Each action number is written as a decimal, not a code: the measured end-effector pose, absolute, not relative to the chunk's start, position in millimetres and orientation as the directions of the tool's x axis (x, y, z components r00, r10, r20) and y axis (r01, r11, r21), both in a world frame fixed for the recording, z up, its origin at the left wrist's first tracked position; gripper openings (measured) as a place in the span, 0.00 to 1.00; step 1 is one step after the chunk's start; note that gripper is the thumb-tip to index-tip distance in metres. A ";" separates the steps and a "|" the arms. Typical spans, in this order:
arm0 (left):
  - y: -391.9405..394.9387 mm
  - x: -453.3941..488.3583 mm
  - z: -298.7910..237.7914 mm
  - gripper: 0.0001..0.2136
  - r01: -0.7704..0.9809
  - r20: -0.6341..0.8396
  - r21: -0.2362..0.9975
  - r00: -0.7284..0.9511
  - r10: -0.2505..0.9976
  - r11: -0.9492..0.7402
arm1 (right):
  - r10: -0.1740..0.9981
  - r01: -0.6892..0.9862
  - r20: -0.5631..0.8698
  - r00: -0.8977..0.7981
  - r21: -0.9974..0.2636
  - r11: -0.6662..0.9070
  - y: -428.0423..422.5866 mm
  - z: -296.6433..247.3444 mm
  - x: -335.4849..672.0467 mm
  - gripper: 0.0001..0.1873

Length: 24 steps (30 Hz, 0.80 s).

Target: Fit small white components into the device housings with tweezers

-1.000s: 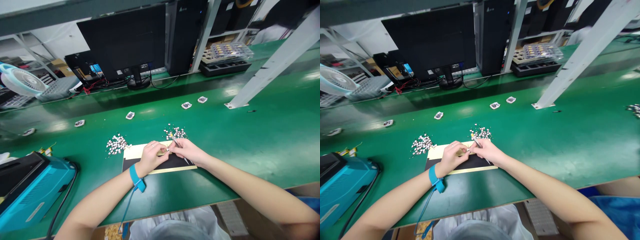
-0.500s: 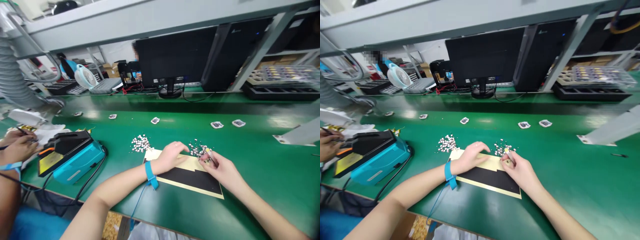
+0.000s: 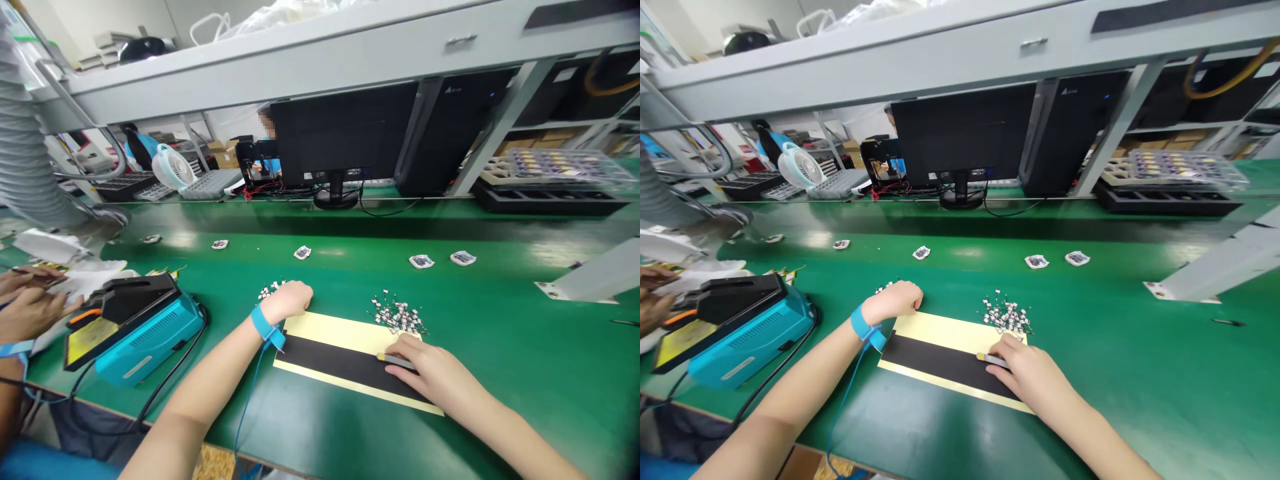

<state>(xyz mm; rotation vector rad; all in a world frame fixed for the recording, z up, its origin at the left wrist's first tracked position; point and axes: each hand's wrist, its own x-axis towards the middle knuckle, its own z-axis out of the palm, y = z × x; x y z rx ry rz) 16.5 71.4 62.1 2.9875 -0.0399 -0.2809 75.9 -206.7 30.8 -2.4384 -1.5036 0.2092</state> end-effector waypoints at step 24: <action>-17.9 12.9 24.7 0.07 -0.301 0.119 0.559 0.951 -0.284 -0.773 | 0.930 0.942 0.153 0.334 -0.029 -0.334 -208.6 -8.3 74.7 0.16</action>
